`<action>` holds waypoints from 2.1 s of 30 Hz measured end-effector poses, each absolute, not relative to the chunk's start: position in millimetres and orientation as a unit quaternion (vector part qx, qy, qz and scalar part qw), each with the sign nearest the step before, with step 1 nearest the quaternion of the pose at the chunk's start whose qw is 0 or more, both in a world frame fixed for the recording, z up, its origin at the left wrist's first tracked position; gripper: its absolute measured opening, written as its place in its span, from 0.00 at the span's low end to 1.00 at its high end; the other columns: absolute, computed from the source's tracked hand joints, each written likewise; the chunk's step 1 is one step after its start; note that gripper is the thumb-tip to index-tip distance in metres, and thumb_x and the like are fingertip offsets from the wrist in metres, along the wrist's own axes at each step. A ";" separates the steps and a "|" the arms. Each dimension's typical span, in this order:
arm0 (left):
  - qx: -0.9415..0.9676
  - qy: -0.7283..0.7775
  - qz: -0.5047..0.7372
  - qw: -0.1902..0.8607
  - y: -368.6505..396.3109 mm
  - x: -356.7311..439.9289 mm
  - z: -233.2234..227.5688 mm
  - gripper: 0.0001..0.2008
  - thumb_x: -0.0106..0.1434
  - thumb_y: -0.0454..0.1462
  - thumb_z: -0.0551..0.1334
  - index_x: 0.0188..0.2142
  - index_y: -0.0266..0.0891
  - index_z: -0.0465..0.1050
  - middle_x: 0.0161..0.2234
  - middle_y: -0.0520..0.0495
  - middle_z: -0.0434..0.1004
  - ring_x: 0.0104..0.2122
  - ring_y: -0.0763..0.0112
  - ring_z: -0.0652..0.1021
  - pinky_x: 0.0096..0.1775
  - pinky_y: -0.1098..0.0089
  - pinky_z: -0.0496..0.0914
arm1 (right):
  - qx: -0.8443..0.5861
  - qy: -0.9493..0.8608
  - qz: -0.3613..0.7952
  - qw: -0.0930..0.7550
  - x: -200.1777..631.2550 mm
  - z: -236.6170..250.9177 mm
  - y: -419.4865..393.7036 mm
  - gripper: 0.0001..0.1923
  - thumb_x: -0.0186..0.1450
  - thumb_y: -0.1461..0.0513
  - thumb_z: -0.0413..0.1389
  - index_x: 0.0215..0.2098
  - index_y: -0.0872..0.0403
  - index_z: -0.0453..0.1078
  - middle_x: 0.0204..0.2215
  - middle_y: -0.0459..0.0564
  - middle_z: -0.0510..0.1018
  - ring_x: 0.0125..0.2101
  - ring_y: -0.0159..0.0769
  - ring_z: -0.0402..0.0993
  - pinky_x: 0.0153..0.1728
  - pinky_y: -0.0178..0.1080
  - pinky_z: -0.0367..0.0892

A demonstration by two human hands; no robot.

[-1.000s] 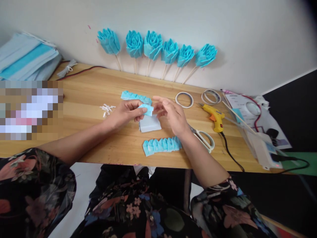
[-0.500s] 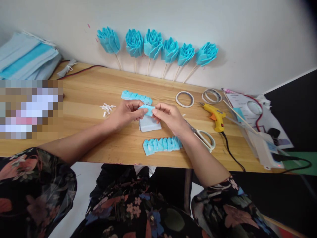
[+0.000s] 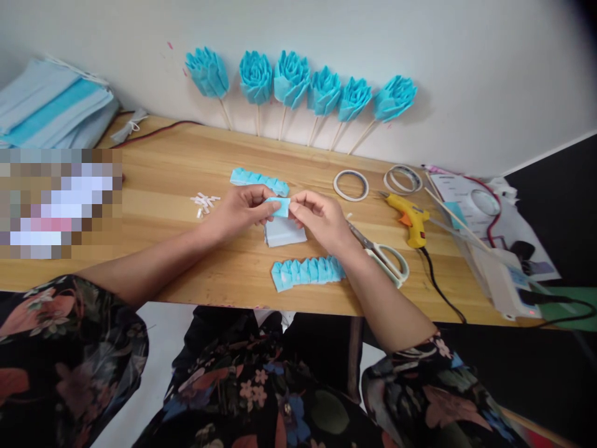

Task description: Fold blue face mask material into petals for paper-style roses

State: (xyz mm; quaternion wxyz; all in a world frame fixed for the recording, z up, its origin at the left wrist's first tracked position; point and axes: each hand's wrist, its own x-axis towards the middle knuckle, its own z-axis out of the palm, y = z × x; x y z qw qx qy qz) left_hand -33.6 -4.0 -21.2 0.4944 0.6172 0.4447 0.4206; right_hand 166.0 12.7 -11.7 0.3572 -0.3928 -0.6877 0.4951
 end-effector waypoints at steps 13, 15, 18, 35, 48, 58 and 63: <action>0.610 0.444 0.449 0.479 -3.2 -33.6 -24.2 0.14 0.63 0.46 0.67 0.31 0.37 0.72 0.24 0.51 0.75 0.23 0.78 0.72 0.27 0.75 0.69 | -0.394 -0.686 0.495 0.360 165.1 -17.3 13.8 0.10 0.62 0.55 0.60 0.30 0.53 0.69 0.24 0.42 0.71 0.24 0.27 0.61 0.26 0.34 0.57; 0.612 0.443 0.448 0.478 -3.5 -33.3 -23.8 0.14 0.62 0.45 0.68 0.31 0.37 0.72 0.24 0.52 0.75 0.22 0.78 0.72 0.27 0.76 0.68 | -0.396 -0.688 0.488 0.362 164.7 -17.5 13.7 0.09 0.61 0.56 0.60 0.29 0.53 0.69 0.24 0.41 0.71 0.24 0.26 0.60 0.26 0.34 0.56; 0.612 0.445 0.447 0.478 -3.9 -32.7 -22.8 0.14 0.62 0.45 0.68 0.30 0.37 0.72 0.24 0.52 0.74 0.22 0.78 0.72 0.27 0.76 0.68 | -0.397 -0.690 0.486 0.362 164.5 -17.0 13.5 0.08 0.61 0.57 0.59 0.29 0.53 0.68 0.23 0.41 0.70 0.23 0.26 0.60 0.26 0.34 0.56; 0.627 0.454 0.434 0.461 -3.9 -30.7 -21.3 0.11 0.63 0.43 0.65 0.31 0.37 0.71 0.24 0.52 0.74 0.23 0.78 0.72 0.27 0.76 0.68 | -0.391 -0.661 0.544 0.339 167.1 -13.8 14.9 0.13 0.62 0.52 0.60 0.34 0.54 0.72 0.26 0.42 0.72 0.25 0.26 0.64 0.27 0.33 0.61; 0.594 0.443 0.423 0.522 -6.3 -34.7 -19.2 0.14 0.64 0.47 0.66 0.33 0.37 0.74 0.27 0.50 0.77 0.25 0.76 0.73 0.30 0.74 0.69 | -0.391 -0.680 0.500 0.367 167.4 -16.5 16.1 0.09 0.60 0.56 0.59 0.29 0.53 0.69 0.23 0.41 0.70 0.23 0.26 0.62 0.26 0.34 0.59; 0.581 0.465 0.432 0.510 -6.3 -33.4 -18.1 0.09 0.59 0.40 0.67 0.28 0.38 0.72 0.23 0.52 0.74 0.22 0.76 0.71 0.28 0.74 0.68 | -0.426 -0.678 0.405 0.442 191.6 -1.6 30.9 0.12 0.66 0.53 0.55 0.35 0.53 0.73 0.27 0.44 0.75 0.25 0.26 0.67 0.26 0.32 0.63; 0.572 0.487 0.429 0.501 -8.3 -29.4 -11.5 0.08 0.57 0.39 0.67 0.26 0.39 0.71 0.22 0.52 0.74 0.22 0.75 0.70 0.27 0.73 0.67 | -0.509 -0.665 0.243 0.488 241.6 29.4 36.5 0.11 0.68 0.55 0.54 0.40 0.52 0.76 0.29 0.46 0.78 0.26 0.28 0.71 0.25 0.32 0.65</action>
